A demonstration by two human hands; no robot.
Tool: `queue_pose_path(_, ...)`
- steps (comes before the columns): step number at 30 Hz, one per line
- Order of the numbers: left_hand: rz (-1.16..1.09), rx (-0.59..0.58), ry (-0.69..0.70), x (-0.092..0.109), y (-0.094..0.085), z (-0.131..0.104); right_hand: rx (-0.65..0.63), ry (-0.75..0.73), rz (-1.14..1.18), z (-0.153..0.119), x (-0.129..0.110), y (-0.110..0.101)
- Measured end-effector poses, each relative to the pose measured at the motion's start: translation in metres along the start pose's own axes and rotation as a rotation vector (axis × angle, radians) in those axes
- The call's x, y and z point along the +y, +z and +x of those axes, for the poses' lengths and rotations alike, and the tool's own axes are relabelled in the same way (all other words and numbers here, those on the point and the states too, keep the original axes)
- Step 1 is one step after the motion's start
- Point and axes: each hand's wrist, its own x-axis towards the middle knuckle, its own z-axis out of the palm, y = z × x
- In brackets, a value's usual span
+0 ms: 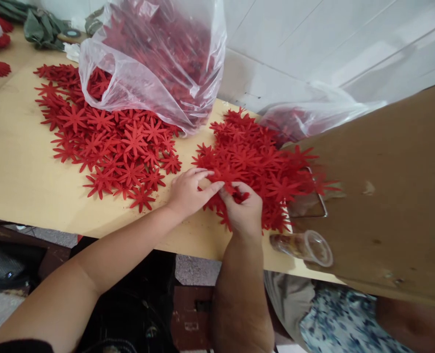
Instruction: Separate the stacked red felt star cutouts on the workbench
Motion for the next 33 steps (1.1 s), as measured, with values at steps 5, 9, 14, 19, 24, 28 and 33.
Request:
queue_pose_path(5,-0.202,-0.008,-0.062,-0.007,0.006,0.004,-0.080,0.006,-0.036,-0.002,-0.001,0.001)
queue_pose_path(9,-0.311,0.027,-0.080,-0.009,0.008,0.005,-0.051,0.026,-0.010,-0.003,0.000,0.001)
queue_pose_path(14,-0.496,0.099,-0.223,-0.015,0.008,0.013,-0.018,0.050,-0.022,-0.003,0.000,-0.008)
queue_pose_path(19,-0.463,0.042,-0.271,-0.017,0.011,0.014,0.150,0.081,0.072,0.004,0.004,-0.017)
queue_pose_path(24,-0.166,-0.014,0.005,-0.013,0.012,0.006,0.218,0.088,0.177,0.017,0.001,-0.016)
queue_pose_path(28,0.033,0.047,0.102,-0.010,0.006,0.004,0.359,0.130,0.307,0.022,-0.003,-0.015)
queue_pose_path(33,0.134,0.085,0.143,-0.007,0.002,0.003,0.281,0.244,0.335,0.021,-0.007,-0.015)
